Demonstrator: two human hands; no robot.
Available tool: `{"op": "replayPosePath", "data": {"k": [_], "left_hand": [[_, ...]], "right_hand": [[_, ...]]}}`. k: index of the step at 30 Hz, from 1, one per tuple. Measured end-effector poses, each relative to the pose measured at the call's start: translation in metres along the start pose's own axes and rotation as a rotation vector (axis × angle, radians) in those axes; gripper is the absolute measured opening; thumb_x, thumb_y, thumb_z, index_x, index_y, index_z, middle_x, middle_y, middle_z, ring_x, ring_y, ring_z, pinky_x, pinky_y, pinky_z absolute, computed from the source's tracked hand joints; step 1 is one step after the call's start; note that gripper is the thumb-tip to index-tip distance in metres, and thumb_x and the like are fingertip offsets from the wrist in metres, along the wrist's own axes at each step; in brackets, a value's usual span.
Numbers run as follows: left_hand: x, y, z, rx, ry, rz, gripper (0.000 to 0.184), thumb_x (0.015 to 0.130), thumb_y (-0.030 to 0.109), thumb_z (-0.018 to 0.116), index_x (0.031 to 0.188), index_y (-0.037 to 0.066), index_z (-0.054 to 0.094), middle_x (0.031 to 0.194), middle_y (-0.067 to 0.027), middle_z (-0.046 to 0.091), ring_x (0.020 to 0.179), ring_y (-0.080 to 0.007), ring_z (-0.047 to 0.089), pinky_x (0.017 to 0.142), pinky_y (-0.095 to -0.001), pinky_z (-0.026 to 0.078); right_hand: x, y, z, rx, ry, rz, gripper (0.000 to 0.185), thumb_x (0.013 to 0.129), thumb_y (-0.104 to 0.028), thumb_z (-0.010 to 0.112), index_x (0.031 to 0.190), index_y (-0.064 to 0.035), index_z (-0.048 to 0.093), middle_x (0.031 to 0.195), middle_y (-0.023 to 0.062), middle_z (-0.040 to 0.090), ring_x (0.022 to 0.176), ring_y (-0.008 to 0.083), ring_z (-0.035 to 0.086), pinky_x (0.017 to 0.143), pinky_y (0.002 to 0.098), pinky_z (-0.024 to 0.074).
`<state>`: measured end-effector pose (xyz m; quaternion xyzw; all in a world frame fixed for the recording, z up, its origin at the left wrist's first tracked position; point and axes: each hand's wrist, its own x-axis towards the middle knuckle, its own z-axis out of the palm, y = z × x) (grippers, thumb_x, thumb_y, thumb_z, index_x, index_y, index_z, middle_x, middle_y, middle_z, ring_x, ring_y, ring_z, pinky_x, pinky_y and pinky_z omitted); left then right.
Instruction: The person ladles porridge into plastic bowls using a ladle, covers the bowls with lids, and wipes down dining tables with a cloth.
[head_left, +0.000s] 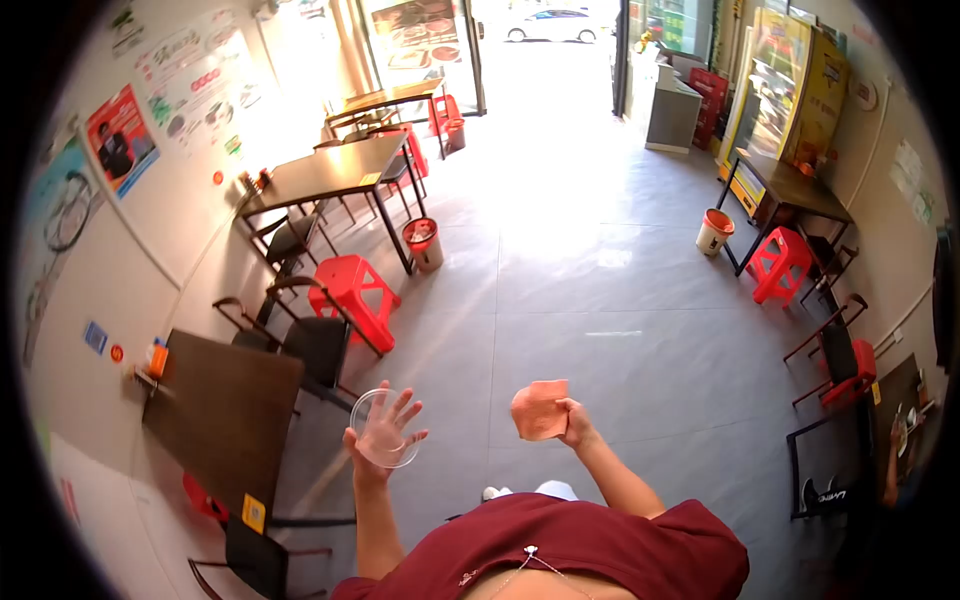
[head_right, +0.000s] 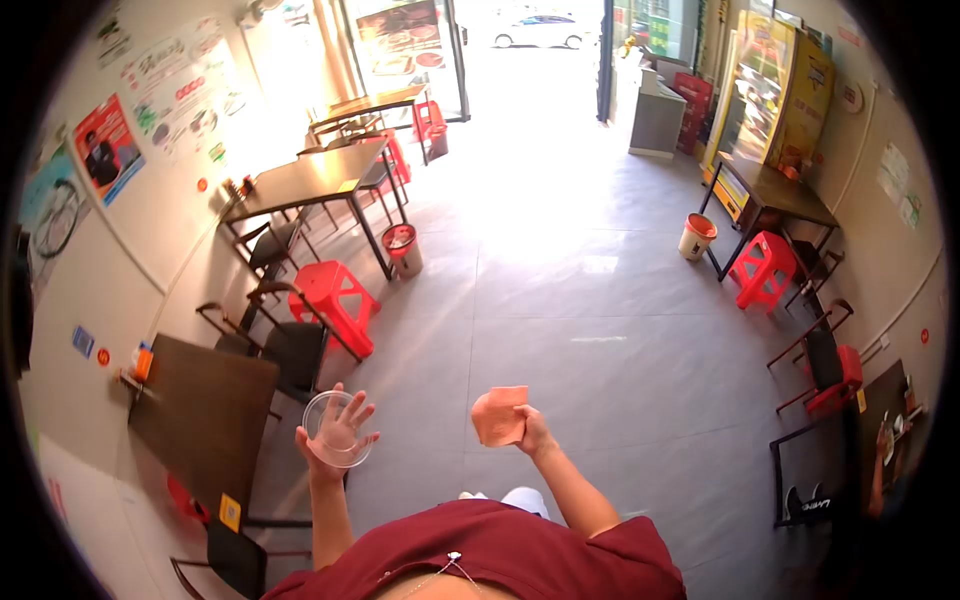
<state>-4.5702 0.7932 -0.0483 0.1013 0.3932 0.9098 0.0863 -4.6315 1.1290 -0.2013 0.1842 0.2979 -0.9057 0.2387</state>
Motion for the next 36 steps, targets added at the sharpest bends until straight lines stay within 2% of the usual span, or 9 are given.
{"op": "replayPosePath", "data": {"k": [7,11,19,20,24,30,33,34,36], "left_hand": [[0.194,0.021,-0.032,0.014,-0.268,-0.129,0.115,0.060,0.070,0.063,0.144,0.016,0.007,0.143,-0.0213,0.021,0.128,-0.0358,0.029,0.092,-0.0552,0.037],[0.265,0.005,-0.059,-0.033,-0.202,-0.149,0.114,0.060,0.070,0.064,0.144,0.016,0.008,0.143,-0.0206,0.022,0.127,-0.0371,0.030,0.091,-0.0563,0.038],[0.402,0.027,-0.114,-0.192,-0.044,-0.046,0.105,0.066,0.063,0.065,0.144,0.016,0.012,0.143,-0.0205,0.023,0.129,-0.0395,0.028,0.094,-0.0620,0.035],[0.419,0.030,-0.116,-0.142,0.061,-0.033,0.114,0.060,0.070,0.064,0.144,0.016,0.010,0.142,-0.0210,0.025,0.127,-0.0372,0.032,0.089,-0.0576,0.043],[0.482,0.033,-0.151,-0.163,0.149,0.023,0.113,0.060,0.071,0.063,0.144,0.016,0.011,0.141,-0.0206,0.026,0.127,-0.0372,0.032,0.088,-0.0582,0.043],[0.621,0.057,-0.229,-0.219,0.091,-0.005,0.105,0.064,0.069,0.061,0.143,0.017,0.015,0.139,-0.0196,0.030,0.127,-0.0368,0.032,0.089,-0.0600,0.042],[0.710,0.081,-0.252,-0.297,0.044,-0.024,0.097,0.067,0.064,0.064,0.142,0.018,0.022,0.141,-0.0173,0.029,0.128,-0.0384,0.031,0.093,-0.0638,0.035],[0.741,0.092,-0.260,-0.270,-0.049,-0.031,0.098,0.067,0.063,0.063,0.143,0.019,0.018,0.142,-0.0166,0.026,0.129,-0.0374,0.029,0.094,-0.0631,0.034],[0.800,0.105,-0.263,-0.299,-0.095,-0.067,0.100,0.067,0.063,0.063,0.143,0.019,0.015,0.144,-0.0164,0.023,0.130,-0.0372,0.027,0.094,-0.0629,0.034]], "right_hand": [[0.114,-0.052,-0.011,0.161,0.032,-0.166,0.044,0.088,-0.022,0.032,0.126,-0.0022,0.040,0.119,0.0140,0.052,0.111,0.0289,0.053,0.093,0.0450,0.0456],[0.187,-0.092,-0.002,0.173,0.158,-0.126,0.043,0.092,-0.027,0.031,0.127,-0.0042,0.040,0.120,0.0132,0.052,0.111,0.0281,0.053,0.093,0.0446,0.0457],[0.374,-0.205,0.080,0.063,0.033,-0.038,0.042,0.094,-0.028,0.034,0.127,-0.0031,0.040,0.120,0.0128,0.052,0.108,0.0276,0.054,0.089,0.0448,0.0474],[0.398,-0.219,0.090,0.068,0.039,-0.025,0.041,0.094,-0.027,0.034,0.126,-0.0029,0.040,0.120,0.0131,0.052,0.108,0.0281,0.054,0.088,0.0457,0.0480],[0.473,-0.260,0.135,0.087,-0.035,-0.018,0.040,0.094,-0.027,0.036,0.127,-0.0045,0.039,0.121,0.0127,0.051,0.109,0.0285,0.053,0.087,0.0472,0.0479],[0.606,-0.299,0.141,0.155,0.112,-0.088,0.038,0.094,-0.025,0.036,0.124,-0.0010,0.040,0.116,0.0134,0.054,0.104,0.0277,0.056,0.087,0.0453,0.0488],[0.649,-0.331,0.142,0.138,0.160,-0.115,0.043,0.094,-0.027,0.033,0.129,-0.0014,0.036,0.122,0.0144,0.051,0.110,0.0280,0.053,0.091,0.0461,0.0462],[0.664,-0.340,0.143,0.191,0.139,-0.143,0.035,0.094,-0.023,0.037,0.121,-0.0011,0.042,0.114,0.0142,0.055,0.103,0.0278,0.057,0.086,0.0445,0.0496],[0.689,-0.363,0.146,0.210,0.195,-0.200,0.036,0.093,-0.023,0.037,0.122,-0.0017,0.041,0.116,0.0144,0.054,0.104,0.0285,0.056,0.087,0.0447,0.0493]]}}
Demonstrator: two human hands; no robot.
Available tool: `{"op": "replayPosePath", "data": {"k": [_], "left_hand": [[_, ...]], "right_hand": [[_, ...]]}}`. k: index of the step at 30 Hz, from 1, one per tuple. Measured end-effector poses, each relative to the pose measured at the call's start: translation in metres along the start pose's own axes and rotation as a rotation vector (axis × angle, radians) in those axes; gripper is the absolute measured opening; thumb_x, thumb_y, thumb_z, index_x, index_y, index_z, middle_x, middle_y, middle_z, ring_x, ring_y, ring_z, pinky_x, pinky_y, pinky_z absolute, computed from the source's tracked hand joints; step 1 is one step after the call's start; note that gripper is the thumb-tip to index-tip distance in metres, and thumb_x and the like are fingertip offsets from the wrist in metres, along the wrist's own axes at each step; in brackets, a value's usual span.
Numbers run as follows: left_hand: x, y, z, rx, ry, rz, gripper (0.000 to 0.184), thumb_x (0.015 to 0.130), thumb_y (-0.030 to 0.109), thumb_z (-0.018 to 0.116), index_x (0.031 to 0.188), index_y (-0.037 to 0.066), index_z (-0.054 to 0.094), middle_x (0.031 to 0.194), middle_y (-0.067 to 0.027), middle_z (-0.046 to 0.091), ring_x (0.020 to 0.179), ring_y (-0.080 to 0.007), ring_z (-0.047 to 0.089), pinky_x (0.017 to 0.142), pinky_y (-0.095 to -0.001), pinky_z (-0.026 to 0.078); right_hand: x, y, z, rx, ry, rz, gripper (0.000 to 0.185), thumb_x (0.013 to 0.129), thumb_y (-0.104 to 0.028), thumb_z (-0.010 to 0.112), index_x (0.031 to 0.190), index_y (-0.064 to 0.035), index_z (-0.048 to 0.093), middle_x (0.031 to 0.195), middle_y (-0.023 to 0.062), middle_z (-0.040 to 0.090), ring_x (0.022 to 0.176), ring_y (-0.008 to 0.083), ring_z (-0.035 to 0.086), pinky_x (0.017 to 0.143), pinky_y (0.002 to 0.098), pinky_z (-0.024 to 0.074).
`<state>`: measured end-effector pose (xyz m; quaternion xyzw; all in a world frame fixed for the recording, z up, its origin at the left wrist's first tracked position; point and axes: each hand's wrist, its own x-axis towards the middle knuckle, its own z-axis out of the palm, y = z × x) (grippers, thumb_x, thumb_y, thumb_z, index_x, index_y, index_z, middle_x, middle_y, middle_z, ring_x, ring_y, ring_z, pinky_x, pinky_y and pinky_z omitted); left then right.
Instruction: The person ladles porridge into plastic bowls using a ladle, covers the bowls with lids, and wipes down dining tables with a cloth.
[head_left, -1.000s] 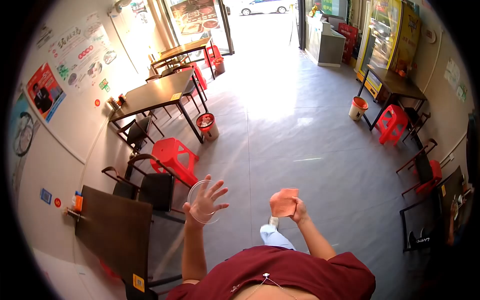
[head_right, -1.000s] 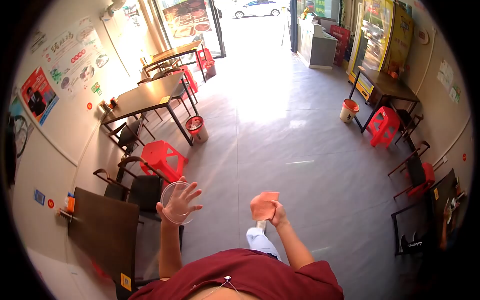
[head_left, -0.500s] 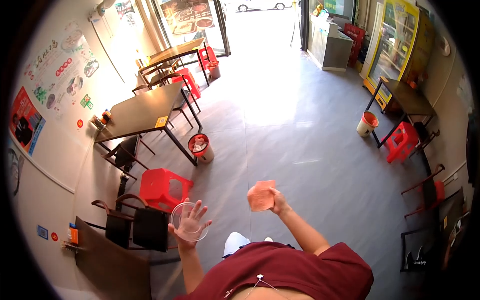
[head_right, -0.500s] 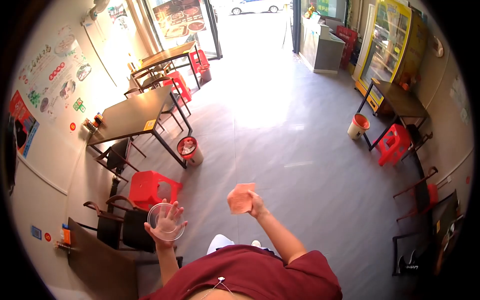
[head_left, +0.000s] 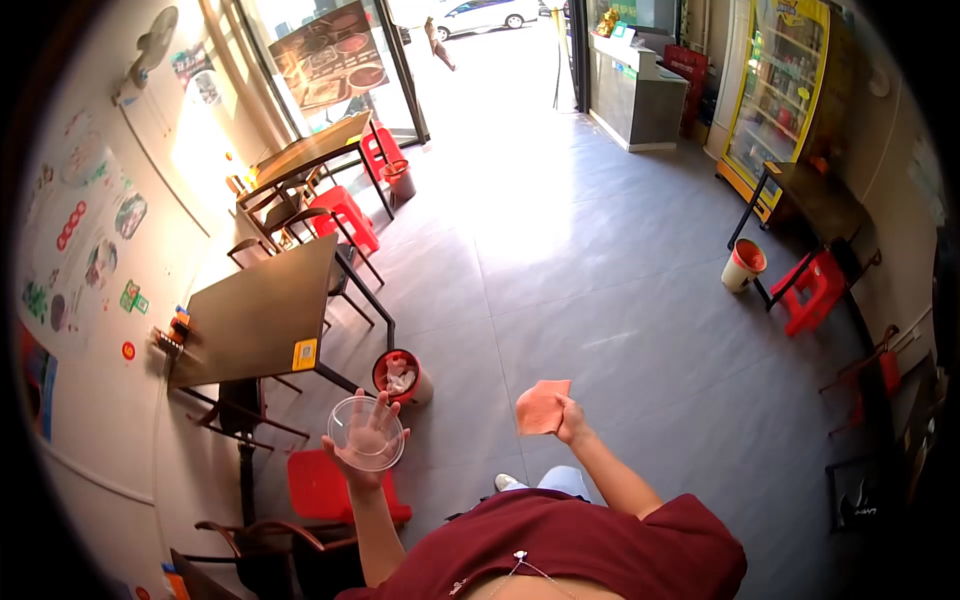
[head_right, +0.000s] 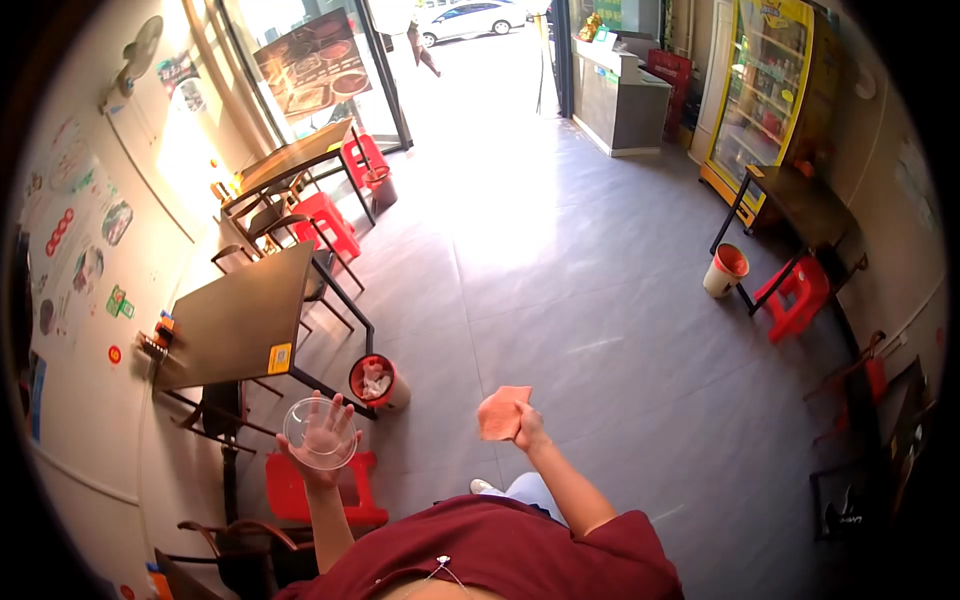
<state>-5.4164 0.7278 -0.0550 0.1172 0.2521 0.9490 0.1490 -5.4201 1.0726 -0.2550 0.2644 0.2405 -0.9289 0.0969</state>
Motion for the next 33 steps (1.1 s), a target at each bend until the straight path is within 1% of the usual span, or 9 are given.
{"op": "replayPosePath", "data": {"k": [2,5,7,12,17,24,27,31,33], "left_hand": [[0.043,0.015,0.000,-0.012,-0.033,-0.045,0.104,0.067,0.063,0.064,0.144,0.019,0.010,0.146,-0.0169,0.017,0.132,-0.0370,0.023,0.095,-0.0628,0.033],[0.104,0.025,-0.016,0.000,-0.141,-0.113,0.105,0.067,0.062,0.065,0.144,0.018,0.010,0.146,-0.0183,0.017,0.132,-0.0373,0.023,0.095,-0.0626,0.033],[0.133,0.027,-0.028,-0.018,-0.118,-0.107,0.106,0.066,0.062,0.066,0.145,0.019,0.009,0.145,-0.0188,0.017,0.132,-0.0377,0.023,0.095,-0.0621,0.033],[0.184,0.031,-0.056,-0.085,-0.030,-0.008,0.102,0.068,0.062,0.064,0.144,0.017,0.012,0.144,-0.0187,0.021,0.131,-0.0387,0.024,0.095,-0.0629,0.032],[0.233,0.045,-0.059,-0.079,0.058,0.158,0.096,0.070,0.061,0.063,0.142,0.016,0.018,0.142,-0.0192,0.025,0.130,-0.0385,0.026,0.092,-0.0638,0.035],[0.285,0.062,-0.081,-0.021,0.188,0.299,0.096,0.070,0.064,0.061,0.142,0.015,0.020,0.140,-0.0195,0.028,0.126,-0.0380,0.033,0.088,-0.0619,0.039],[0.299,0.078,-0.106,-0.025,0.232,0.326,0.095,0.070,0.065,0.060,0.141,0.014,0.022,0.140,-0.0192,0.029,0.126,-0.0378,0.034,0.088,-0.0611,0.040],[0.319,0.124,-0.133,-0.032,0.163,0.380,0.096,0.071,0.063,0.060,0.143,0.015,0.018,0.143,-0.0176,0.024,0.129,-0.0356,0.028,0.093,-0.0581,0.037],[0.324,0.149,-0.148,-0.042,0.157,0.432,0.099,0.071,0.063,0.061,0.144,0.017,0.013,0.144,-0.0164,0.023,0.131,-0.0347,0.026,0.094,-0.0575,0.036]], "right_hand": [[0.018,-0.006,0.012,0.033,0.040,-0.038,0.037,0.092,-0.021,0.037,0.124,-0.0020,0.039,0.117,0.0147,0.053,0.105,0.0292,0.056,0.087,0.0451,0.0489],[0.045,-0.024,0.035,0.075,0.063,-0.062,0.038,0.091,-0.017,0.036,0.126,-0.0019,0.037,0.119,0.0153,0.051,0.107,0.0298,0.055,0.088,0.0456,0.0483],[0.064,-0.031,0.044,0.096,0.071,-0.038,0.040,0.090,-0.015,0.035,0.127,-0.0014,0.036,0.120,0.0157,0.050,0.107,0.0302,0.054,0.089,0.0457,0.0480],[0.154,-0.059,0.063,0.044,0.111,0.034,0.040,0.082,-0.006,0.044,0.121,0.0010,0.038,0.112,0.0172,0.052,0.102,0.0320,0.056,0.088,0.0462,0.0481],[0.258,-0.097,0.108,-0.082,-0.005,0.056,0.042,0.080,-0.002,0.043,0.121,-0.0012,0.040,0.109,0.0146,0.054,0.099,0.0300,0.057,0.084,0.0478,0.0503],[0.324,-0.131,0.205,-0.214,-0.071,0.089,0.045,0.077,0.002,0.040,0.122,-0.0016,0.038,0.111,0.0141,0.052,0.100,0.0310,0.056,0.083,0.0484,0.0508],[0.362,-0.117,0.222,-0.214,-0.048,0.113,0.044,0.077,0.003,0.040,0.121,-0.0016,0.039,0.112,0.0143,0.051,0.100,0.0313,0.056,0.082,0.0493,0.0507],[0.410,-0.087,0.244,-0.181,0.028,0.205,0.043,0.077,0.002,0.039,0.120,-0.0014,0.038,0.112,0.0141,0.051,0.101,0.0313,0.056,0.082,0.0499,0.0507],[0.425,-0.075,0.267,-0.238,0.029,0.200,0.039,0.082,-0.002,0.040,0.121,-0.0008,0.037,0.112,0.0140,0.051,0.100,0.0313,0.056,0.081,0.0501,0.0508]]}}
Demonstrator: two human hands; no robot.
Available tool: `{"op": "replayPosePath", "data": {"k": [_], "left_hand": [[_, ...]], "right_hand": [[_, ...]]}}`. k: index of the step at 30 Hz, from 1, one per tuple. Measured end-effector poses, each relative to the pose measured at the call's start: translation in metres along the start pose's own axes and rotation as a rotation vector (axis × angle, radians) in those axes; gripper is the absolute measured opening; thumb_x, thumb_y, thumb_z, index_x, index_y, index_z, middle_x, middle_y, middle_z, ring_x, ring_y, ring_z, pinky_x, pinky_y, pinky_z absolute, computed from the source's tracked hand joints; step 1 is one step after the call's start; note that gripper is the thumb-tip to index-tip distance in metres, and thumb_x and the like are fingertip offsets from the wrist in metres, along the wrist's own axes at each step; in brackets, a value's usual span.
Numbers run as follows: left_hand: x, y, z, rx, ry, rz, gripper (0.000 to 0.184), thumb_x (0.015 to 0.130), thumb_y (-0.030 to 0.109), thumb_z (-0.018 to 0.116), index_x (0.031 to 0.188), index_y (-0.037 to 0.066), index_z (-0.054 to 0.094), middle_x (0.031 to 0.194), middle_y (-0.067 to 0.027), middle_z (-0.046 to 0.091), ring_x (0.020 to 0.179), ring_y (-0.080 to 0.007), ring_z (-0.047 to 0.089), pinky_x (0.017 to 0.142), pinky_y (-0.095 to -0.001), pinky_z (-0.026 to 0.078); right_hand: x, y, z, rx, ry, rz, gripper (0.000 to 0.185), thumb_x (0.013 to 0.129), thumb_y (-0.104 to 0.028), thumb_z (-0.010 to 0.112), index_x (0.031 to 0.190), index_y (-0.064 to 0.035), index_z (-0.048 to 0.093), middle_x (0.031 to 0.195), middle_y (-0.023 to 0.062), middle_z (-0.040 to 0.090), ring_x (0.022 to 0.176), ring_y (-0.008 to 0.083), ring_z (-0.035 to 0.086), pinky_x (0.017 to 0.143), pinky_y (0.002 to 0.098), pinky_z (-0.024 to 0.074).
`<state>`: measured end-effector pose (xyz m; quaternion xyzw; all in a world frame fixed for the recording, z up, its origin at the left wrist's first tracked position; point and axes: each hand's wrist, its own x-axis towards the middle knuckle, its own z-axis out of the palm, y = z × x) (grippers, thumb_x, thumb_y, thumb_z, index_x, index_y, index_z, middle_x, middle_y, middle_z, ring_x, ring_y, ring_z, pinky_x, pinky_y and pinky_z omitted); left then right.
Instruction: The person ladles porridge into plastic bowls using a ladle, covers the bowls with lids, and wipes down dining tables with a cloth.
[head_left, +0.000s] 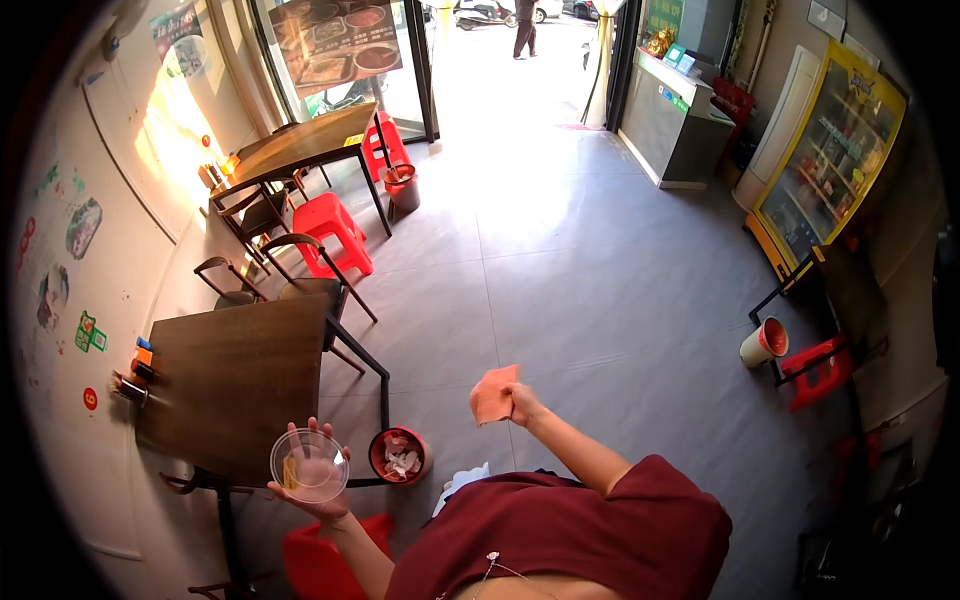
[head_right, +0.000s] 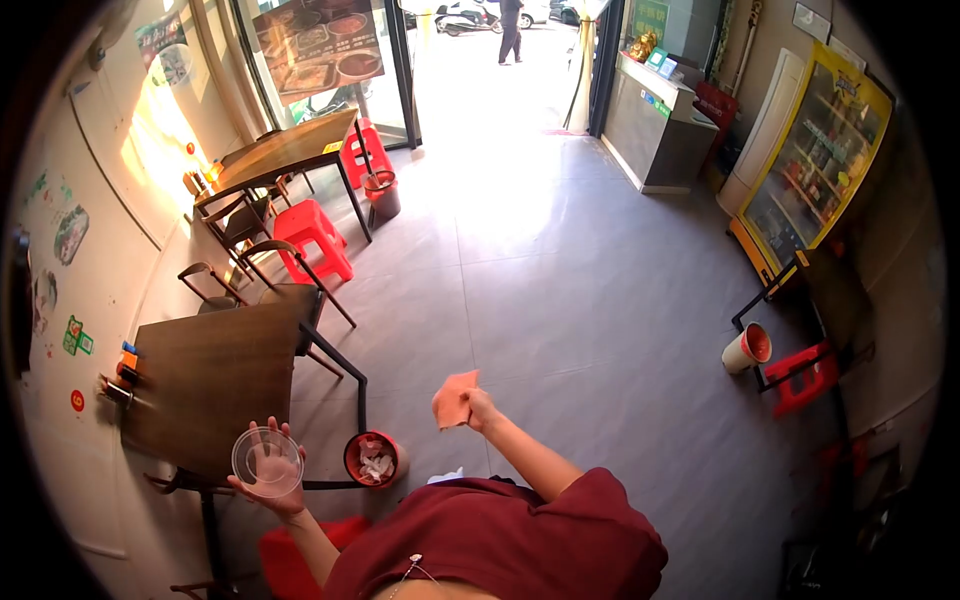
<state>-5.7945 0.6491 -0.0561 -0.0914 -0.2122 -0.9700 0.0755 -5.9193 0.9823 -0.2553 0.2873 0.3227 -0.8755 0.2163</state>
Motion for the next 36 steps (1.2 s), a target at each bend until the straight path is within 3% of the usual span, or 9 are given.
{"op": "replayPosePath", "data": {"k": [7,14,18,25,28,30,31,32,36], "left_hand": [[0.023,0.071,-0.032,0.073,0.101,0.128,0.097,0.072,0.064,0.058,0.144,0.018,0.014,0.142,-0.0156,0.027,0.128,-0.0329,0.031,0.090,-0.0536,0.042],[-0.018,0.121,-0.062,0.274,0.229,0.371,0.088,0.078,0.068,0.046,0.142,0.014,0.020,0.142,-0.0146,0.029,0.129,-0.0314,0.032,0.097,-0.0436,0.040],[-0.047,0.128,-0.079,0.323,0.410,0.450,0.093,0.076,0.073,0.043,0.143,0.014,0.018,0.143,-0.0129,0.027,0.129,-0.0298,0.032,0.093,-0.0415,0.043],[-0.045,0.135,-0.080,0.259,0.504,0.631,0.104,0.068,0.072,0.055,0.144,0.015,0.013,0.146,-0.0144,0.021,0.130,-0.0326,0.028,0.094,-0.0472,0.040],[-0.052,0.130,-0.075,0.273,0.567,0.747,0.108,0.065,0.070,0.060,0.145,0.016,0.011,0.147,-0.0140,0.018,0.132,-0.0323,0.024,0.096,-0.0490,0.037],[-0.050,0.125,-0.082,0.251,0.605,0.793,0.109,0.064,0.068,0.062,0.145,0.017,0.010,0.148,-0.0137,0.015,0.134,-0.0314,0.021,0.098,-0.0495,0.034],[-0.049,0.119,-0.083,0.222,0.660,0.818,0.110,0.063,0.067,0.064,0.145,0.017,0.010,0.148,-0.0136,0.015,0.134,-0.0313,0.021,0.098,-0.0496,0.034],[-0.045,0.115,-0.083,0.193,0.717,0.837,0.111,0.063,0.066,0.065,0.145,0.017,0.010,0.148,-0.0135,0.014,0.134,-0.0311,0.021,0.098,-0.0497,0.034],[-0.011,0.103,-0.086,0.127,0.856,0.870,0.112,0.062,0.064,0.067,0.145,0.017,0.009,0.147,-0.0135,0.016,0.133,-0.0322,0.021,0.094,-0.0510,0.034]], "right_hand": [[0.056,0.022,0.121,-0.161,-0.092,0.052,0.040,0.094,-0.033,0.043,0.124,-0.0057,0.040,0.118,0.0103,0.052,0.105,0.0261,0.055,0.084,0.0451,0.0500],[0.102,0.117,0.229,-0.323,-0.273,0.230,0.041,0.093,-0.035,0.047,0.123,-0.0084,0.043,0.116,0.0095,0.055,0.103,0.0254,0.056,0.083,0.0423,0.0493],[0.126,0.175,0.292,-0.425,-0.434,0.328,0.040,0.091,-0.036,0.051,0.120,-0.0085,0.047,0.113,0.0083,0.056,0.101,0.0221,0.056,0.084,0.0371,0.0471],[0.141,0.215,0.409,-0.420,-0.875,0.514,0.041,0.088,-0.033,0.054,0.118,-0.0065,0.049,0.113,0.0098,0.057,0.101,0.0231,0.057,0.089,0.0368,0.0456],[0.165,0.214,0.445,-0.542,-0.829,0.579,0.034,0.092,-0.028,0.050,0.119,-0.0076,0.049,0.112,0.0094,0.057,0.101,0.0239,0.057,0.089,0.0405,0.0464],[0.223,0.235,0.443,-0.767,-0.970,0.261,0.046,0.090,-0.031,0.053,0.128,-0.0076,0.042,0.118,0.0113,0.054,0.108,0.0263,0.053,0.094,0.0400,0.0417],[0.273,0.239,0.434,-1.534,-1.005,-0.409,0.061,0.085,-0.036,0.058,0.134,-0.0071,0.036,0.124,0.0154,0.050,0.116,0.0316,0.047,0.098,0.0390,0.0374],[0.268,0.228,0.449,-1.909,-0.789,-0.601,0.070,0.081,-0.041,0.061,0.137,-0.0095,0.032,0.135,0.0170,0.040,0.124,0.0352,0.037,0.099,0.0474,0.0342],[0.272,0.256,0.445,-2.131,-1.011,-0.804,0.073,0.081,-0.053,0.054,0.141,-0.0203,0.027,0.148,0.0122,0.016,0.136,0.0380,0.010,0.094,0.0696,0.0204]]}}
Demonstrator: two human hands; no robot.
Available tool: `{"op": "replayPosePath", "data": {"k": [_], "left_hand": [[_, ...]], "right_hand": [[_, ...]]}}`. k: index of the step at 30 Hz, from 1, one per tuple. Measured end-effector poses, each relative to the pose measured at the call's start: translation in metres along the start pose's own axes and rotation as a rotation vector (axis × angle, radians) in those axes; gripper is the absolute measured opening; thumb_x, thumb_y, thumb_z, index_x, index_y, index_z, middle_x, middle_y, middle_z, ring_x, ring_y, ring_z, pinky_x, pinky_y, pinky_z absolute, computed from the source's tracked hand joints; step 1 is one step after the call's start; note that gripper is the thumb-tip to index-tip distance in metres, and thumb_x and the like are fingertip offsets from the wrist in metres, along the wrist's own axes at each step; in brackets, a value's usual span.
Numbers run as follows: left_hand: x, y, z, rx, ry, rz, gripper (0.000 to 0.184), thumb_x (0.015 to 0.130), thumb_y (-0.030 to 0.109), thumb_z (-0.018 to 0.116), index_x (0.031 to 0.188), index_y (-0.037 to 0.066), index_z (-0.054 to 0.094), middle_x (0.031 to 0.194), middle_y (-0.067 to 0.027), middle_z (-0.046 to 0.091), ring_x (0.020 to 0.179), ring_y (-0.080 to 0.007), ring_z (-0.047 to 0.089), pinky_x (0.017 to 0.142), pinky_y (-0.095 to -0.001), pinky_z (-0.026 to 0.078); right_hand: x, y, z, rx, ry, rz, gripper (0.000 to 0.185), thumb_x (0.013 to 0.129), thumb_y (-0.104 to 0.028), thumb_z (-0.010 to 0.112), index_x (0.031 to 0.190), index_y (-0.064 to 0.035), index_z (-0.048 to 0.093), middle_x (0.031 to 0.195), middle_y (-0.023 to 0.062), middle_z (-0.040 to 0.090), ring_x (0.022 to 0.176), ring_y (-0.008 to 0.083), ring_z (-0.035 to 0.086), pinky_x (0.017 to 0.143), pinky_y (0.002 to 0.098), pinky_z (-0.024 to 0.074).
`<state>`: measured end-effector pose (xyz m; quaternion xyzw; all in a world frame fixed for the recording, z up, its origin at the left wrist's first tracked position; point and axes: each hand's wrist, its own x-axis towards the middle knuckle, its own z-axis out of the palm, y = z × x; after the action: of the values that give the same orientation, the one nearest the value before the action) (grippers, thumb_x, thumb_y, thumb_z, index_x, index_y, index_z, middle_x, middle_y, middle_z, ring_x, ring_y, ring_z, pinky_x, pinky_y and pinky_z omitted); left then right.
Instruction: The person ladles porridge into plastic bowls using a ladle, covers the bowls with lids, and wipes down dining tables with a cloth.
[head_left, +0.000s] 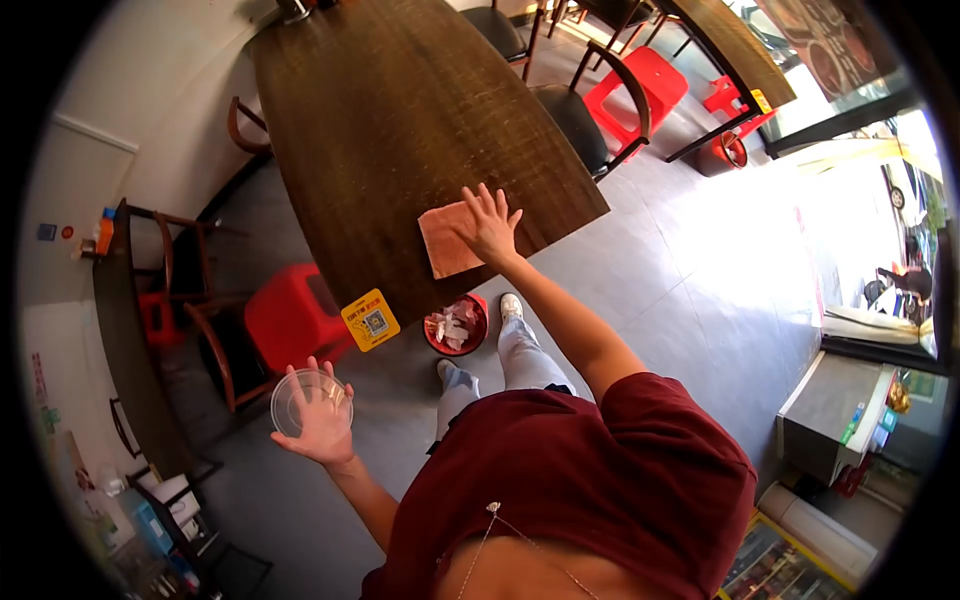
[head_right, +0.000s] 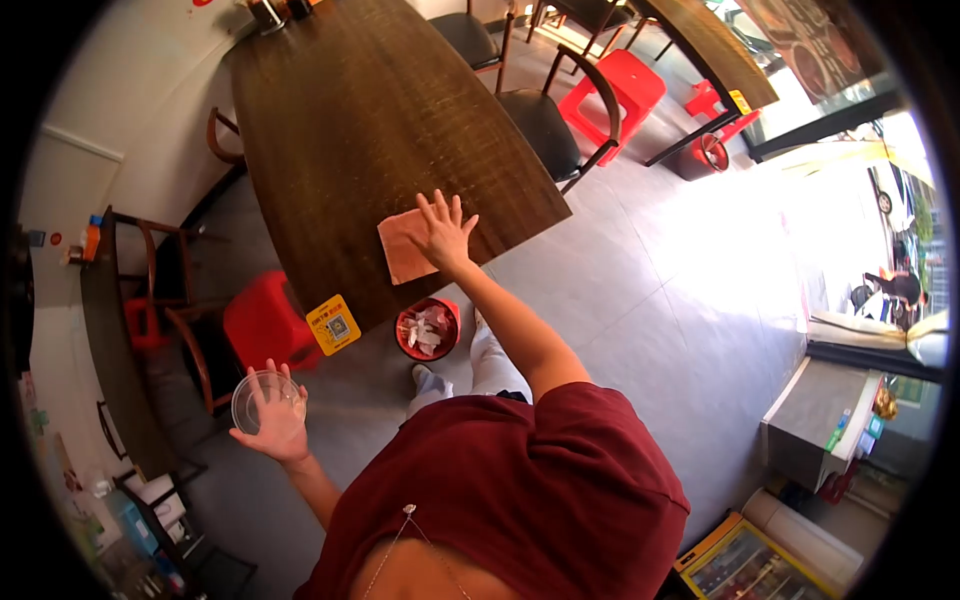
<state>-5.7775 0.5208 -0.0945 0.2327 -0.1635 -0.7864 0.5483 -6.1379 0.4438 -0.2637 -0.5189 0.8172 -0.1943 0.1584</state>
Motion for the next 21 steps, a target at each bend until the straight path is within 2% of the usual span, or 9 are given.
{"op": "replayPosePath", "data": {"k": [2,7,10,11,12,14,16,19,21], "left_hand": [[0.002,-0.014,0.008,0.010,0.046,0.023,0.113,0.062,0.064,0.068,0.145,0.017,0.009,0.147,-0.0147,0.016,0.133,-0.0327,0.021,0.093,-0.0519,0.035],[-0.009,-0.030,0.020,0.052,0.125,0.056,0.114,0.062,0.062,0.069,0.145,0.016,0.006,0.146,-0.0167,0.016,0.132,-0.0327,0.022,0.091,-0.0513,0.038],[-0.017,-0.028,0.004,0.097,0.201,0.032,0.112,0.061,0.068,0.066,0.144,0.017,0.011,0.144,-0.0161,0.021,0.129,-0.0335,0.026,0.089,-0.0506,0.042],[-0.014,-0.028,0.003,0.110,0.200,0.040,0.112,0.062,0.068,0.066,0.144,0.017,0.010,0.145,-0.0161,0.020,0.129,-0.0333,0.026,0.089,-0.0506,0.042],[-0.012,-0.025,0.007,0.122,0.203,0.047,0.111,0.062,0.067,0.066,0.144,0.017,0.010,0.145,-0.0162,0.019,0.130,-0.0332,0.025,0.090,-0.0506,0.042],[-0.010,-0.021,0.010,0.131,0.193,0.033,0.111,0.062,0.067,0.065,0.144,0.018,0.010,0.146,-0.0161,0.016,0.130,-0.0331,0.025,0.091,-0.0507,0.041],[0.001,-0.017,0.009,0.121,0.139,-0.020,0.110,0.063,0.066,0.065,0.145,0.018,0.009,0.147,-0.0161,0.014,0.131,-0.0331,0.024,0.091,-0.0509,0.041],[0.015,-0.013,-0.008,0.020,-0.035,-0.137,0.107,0.068,0.059,0.065,0.145,0.019,0.003,0.148,-0.0155,0.010,0.133,-0.0341,0.020,0.097,-0.0566,0.035],[0.024,-0.016,-0.014,0.023,-0.010,-0.197,0.104,0.070,0.060,0.062,0.145,0.017,0.005,0.149,-0.0134,0.010,0.133,-0.0340,0.023,0.094,-0.0556,0.039]], "right_hand": [[-0.003,-0.013,0.015,-0.080,-0.166,-0.015,0.074,0.081,-0.061,0.046,0.142,-0.0255,0.024,0.151,0.0103,0.007,0.137,0.0398,-0.001,0.093,0.0748,0.0090],[-0.014,-0.026,0.059,-0.206,0.011,-0.187,0.075,0.081,-0.062,0.043,0.141,-0.0190,0.029,0.150,0.0115,0.014,0.137,0.0379,0.003,0.098,0.0701,0.0098],[-0.034,-0.071,0.084,-0.139,-0.050,-0.379,0.074,0.081,-0.059,0.044,0.139,-0.0142,0.032,0.148,0.0127,0.018,0.137,0.0374,0.009,0.101,0.0658,0.0106],[-0.041,-0.088,0.091,-0.116,-0.149,-0.474,0.075,0.081,-0.059,0.043,0.139,-0.0136,0.032,0.148,0.0127,0.017,0.137,0.0371,0.009,0.102,0.0649,0.0081],[-0.045,-0.099,0.113,-0.109,-0.140,-0.581,0.073,0.082,-0.059,0.040,0.140,-0.0150,0.030,0.149,0.0124,0.017,0.137,0.0368,0.009,0.103,0.0644,0.0068],[-0.043,-0.112,0.120,-0.129,-0.096,-0.627,0.066,0.086,-0.054,0.037,0.140,-0.0165,0.030,0.149,0.0094,0.018,0.138,0.0323,0.008,0.105,0.0606,0.0053],[-0.032,-0.091,0.122,-0.158,-0.015,-0.747,0.064,0.087,-0.053,0.038,0.140,-0.0169,0.031,0.149,0.0073,0.019,0.139,0.0286,0.008,0.106,0.0583,0.0053],[-0.004,-0.011,0.081,-0.150,0.112,-0.480,0.063,0.087,-0.053,0.038,0.138,-0.0175,0.034,0.149,0.0070,0.020,0.139,0.0281,0.007,0.107,0.0575,0.0010],[0.012,0.057,0.033,-0.157,0.127,-0.202,0.062,0.087,-0.052,0.038,0.139,-0.0177,0.033,0.149,0.0070,0.019,0.139,0.0284,0.006,0.107,0.0576,0.0006]]}}
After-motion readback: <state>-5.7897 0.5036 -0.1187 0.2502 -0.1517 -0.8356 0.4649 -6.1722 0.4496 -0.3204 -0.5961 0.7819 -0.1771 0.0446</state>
